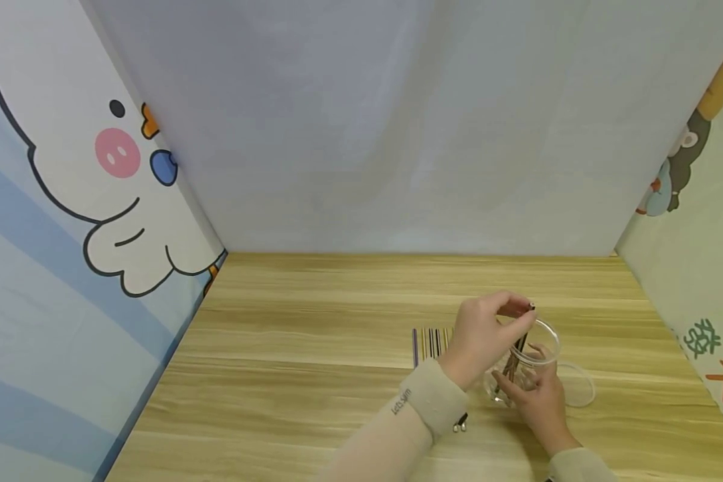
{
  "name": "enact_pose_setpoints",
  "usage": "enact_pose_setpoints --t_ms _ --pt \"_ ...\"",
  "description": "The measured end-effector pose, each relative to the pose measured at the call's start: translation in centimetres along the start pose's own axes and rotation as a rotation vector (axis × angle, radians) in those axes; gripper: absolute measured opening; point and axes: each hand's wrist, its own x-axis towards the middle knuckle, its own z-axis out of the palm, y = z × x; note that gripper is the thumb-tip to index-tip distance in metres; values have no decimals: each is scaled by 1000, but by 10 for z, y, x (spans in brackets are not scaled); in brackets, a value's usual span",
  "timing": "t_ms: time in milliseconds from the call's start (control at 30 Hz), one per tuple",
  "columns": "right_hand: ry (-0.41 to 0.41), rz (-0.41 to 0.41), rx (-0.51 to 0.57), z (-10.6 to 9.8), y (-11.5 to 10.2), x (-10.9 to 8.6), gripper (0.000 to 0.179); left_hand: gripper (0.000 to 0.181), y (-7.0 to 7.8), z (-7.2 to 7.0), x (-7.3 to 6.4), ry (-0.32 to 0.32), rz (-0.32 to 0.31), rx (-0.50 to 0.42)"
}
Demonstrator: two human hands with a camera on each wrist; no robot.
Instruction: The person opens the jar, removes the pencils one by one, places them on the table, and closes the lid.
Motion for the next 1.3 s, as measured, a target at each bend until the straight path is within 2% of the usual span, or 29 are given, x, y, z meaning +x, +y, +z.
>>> enact_pose_setpoints --t_ms 200,500,800,933,1100,1300 --pt "13 -1 -13 0 -2 -1 79 13 2 -6 2 13 -31 -104" --pt "20 38 8 1 -1 -1 82 15 6 -16 4 52 -45 -177" --pt "13 35 -13 0 -3 -1 81 18 14 -28 9 113 -26 -313" --pt "0 28 -5 0 -2 -1 81 20 17 -34 11 130 -25 -352" --pt "-6 10 14 1 0 -1 80 22 19 -41 13 179 8 -386" --pt "-6 17 -17 1 0 0 82 26 22 -54 14 203 39 -433"
